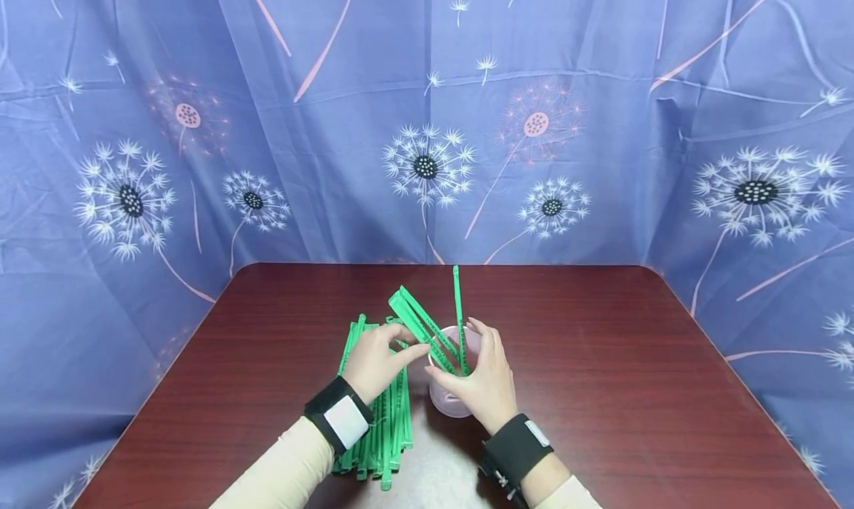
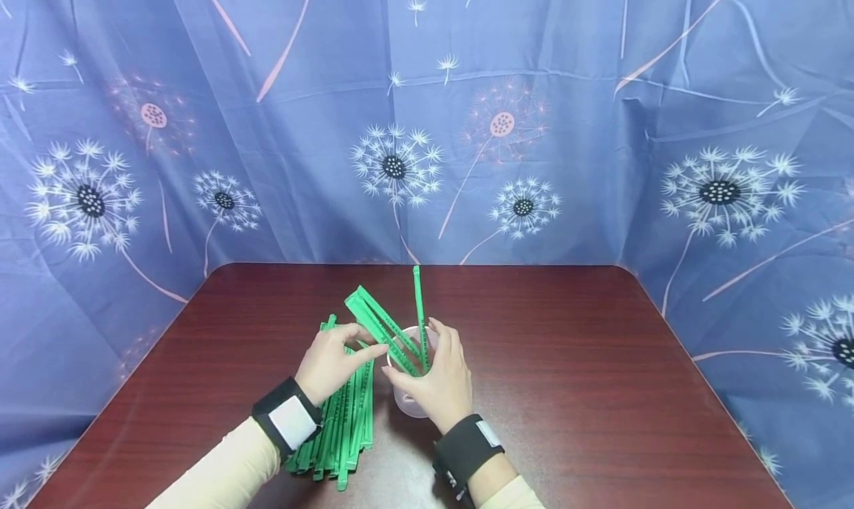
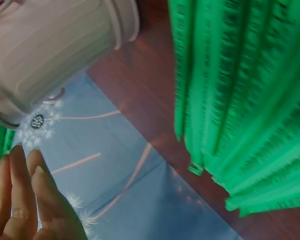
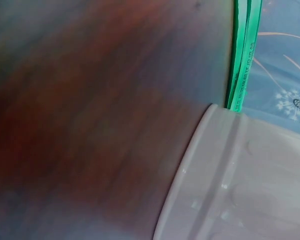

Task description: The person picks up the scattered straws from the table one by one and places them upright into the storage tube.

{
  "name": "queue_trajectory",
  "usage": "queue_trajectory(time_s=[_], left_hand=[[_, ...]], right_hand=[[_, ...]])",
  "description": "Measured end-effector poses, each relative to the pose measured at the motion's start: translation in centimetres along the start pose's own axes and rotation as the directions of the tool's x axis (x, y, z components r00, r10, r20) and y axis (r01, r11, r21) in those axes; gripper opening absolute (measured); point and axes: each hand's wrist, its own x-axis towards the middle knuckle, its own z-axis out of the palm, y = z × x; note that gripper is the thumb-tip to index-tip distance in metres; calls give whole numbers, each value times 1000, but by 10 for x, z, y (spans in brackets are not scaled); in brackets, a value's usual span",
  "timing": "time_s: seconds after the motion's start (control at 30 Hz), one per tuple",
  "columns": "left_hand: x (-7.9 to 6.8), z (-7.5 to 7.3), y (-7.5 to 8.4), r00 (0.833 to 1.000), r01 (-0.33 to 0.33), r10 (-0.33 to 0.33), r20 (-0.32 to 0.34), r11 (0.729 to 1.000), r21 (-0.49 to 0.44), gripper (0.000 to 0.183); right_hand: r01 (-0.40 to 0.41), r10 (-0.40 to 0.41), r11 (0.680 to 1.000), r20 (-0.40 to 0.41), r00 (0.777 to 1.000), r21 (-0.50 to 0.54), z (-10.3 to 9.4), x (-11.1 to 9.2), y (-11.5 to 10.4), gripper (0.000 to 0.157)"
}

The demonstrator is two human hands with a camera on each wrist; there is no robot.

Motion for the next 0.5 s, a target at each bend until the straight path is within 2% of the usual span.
queue_trajectory(time_s=[0.1, 0.2, 0.37, 0.5], left_hand=[[1, -3, -9, 998, 49, -50, 35, 998, 38, 31], [1, -4, -20, 996, 76, -83, 44, 987, 143, 41], [0, -4, -41, 993, 106, -116, 12, 940, 325, 46], [-1, -7, -55, 980, 180, -197, 3, 903, 389, 51]], right_hand=[[0, 0, 1000, -1, 1000, 0, 0, -1, 0, 93], [3, -3, 1000, -6, 1000, -2, -1, 0, 1, 94], [5, -5, 1000, -15, 1000, -9, -1, 1, 1, 95], [0, 0, 1000, -19, 1000, -11, 1, 1, 2, 95]])
